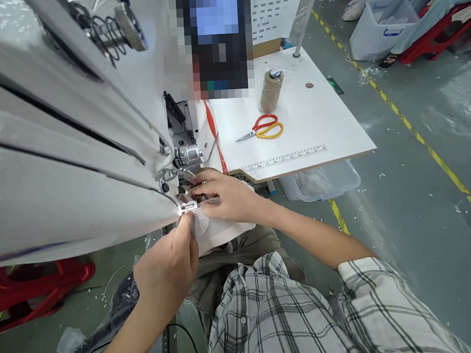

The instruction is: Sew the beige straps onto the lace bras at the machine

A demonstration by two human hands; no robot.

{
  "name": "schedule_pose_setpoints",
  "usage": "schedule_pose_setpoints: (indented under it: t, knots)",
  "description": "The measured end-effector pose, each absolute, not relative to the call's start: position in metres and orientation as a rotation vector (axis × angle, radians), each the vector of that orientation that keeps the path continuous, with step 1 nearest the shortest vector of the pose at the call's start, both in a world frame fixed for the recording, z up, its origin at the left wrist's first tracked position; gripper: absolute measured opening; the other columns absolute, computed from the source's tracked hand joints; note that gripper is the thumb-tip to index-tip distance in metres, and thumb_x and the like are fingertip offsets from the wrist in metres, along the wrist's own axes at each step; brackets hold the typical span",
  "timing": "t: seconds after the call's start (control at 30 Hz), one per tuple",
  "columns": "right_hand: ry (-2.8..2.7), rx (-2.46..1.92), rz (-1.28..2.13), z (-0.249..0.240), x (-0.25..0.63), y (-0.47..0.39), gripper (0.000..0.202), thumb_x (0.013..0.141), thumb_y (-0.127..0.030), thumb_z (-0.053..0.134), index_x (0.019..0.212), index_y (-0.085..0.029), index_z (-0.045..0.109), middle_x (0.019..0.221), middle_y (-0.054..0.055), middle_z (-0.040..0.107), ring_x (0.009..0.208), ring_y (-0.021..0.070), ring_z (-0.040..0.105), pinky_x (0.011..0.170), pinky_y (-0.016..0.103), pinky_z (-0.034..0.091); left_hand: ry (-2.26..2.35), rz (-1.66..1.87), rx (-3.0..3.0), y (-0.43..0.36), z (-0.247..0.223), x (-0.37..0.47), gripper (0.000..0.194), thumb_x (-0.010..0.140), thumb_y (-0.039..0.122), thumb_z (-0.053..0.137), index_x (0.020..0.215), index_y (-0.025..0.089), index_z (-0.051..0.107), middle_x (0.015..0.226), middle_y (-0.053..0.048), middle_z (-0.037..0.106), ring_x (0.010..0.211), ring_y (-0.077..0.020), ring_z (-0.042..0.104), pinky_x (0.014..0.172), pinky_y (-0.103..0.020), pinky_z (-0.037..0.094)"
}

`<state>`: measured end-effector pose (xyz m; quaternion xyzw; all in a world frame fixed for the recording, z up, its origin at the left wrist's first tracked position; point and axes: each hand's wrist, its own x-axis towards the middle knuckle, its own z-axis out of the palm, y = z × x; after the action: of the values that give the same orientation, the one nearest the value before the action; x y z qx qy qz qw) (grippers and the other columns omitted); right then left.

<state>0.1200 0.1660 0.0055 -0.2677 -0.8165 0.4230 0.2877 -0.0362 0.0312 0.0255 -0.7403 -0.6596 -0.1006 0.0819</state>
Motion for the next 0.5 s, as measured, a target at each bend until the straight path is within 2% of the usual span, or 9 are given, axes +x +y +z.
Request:
schedule_pose_setpoints:
  t: [0.2,0.37,0.5]
  knots:
    - [-2.163,-0.657,1.172,0.0075,0.1246,0.1658,0.032,0.078,-0.012,0.057,0.106,-0.017,0.072,0.131,0.012,0.059,0.118,0.0236,0.058,0.086,0.034,0.057,-1.773,-0.244,-2.102,0.0341,0.0241,-0.0325,0.022,0.094,0.018,0.044,0.107,0.021,0.062,0.044,0.004,0.047,0.037,-0.0147,0.038,0.043,-0.03,0.011]
    - [-2.114,-0.656,1.204,0.0053,0.1255,0.1646,0.032,0.077,-0.013,0.055,0.104,-0.02,0.072,0.127,0.009,0.061,0.112,0.0222,0.06,0.079,0.031,0.057,-1.753,-0.272,-2.15,0.0338,0.0251,-0.0353,0.021,0.095,0.017,0.043,0.103,0.023,0.061,0.046,0.004,0.049,0.04,-0.0147,0.043,0.044,-0.03,0.014]
    - [-2.136,-0.607,1.186,0.0026,0.123,0.1643,0.037,0.077,-0.014,0.056,0.111,-0.018,0.07,0.13,0.012,0.059,0.122,0.0253,0.055,0.086,0.035,0.056,-1.819,-0.257,-2.123,0.0315,0.0254,-0.0388,0.024,0.095,0.017,0.041,0.106,0.022,0.062,0.044,0.003,0.049,0.037,-0.0144,0.041,0.043,-0.03,0.013]
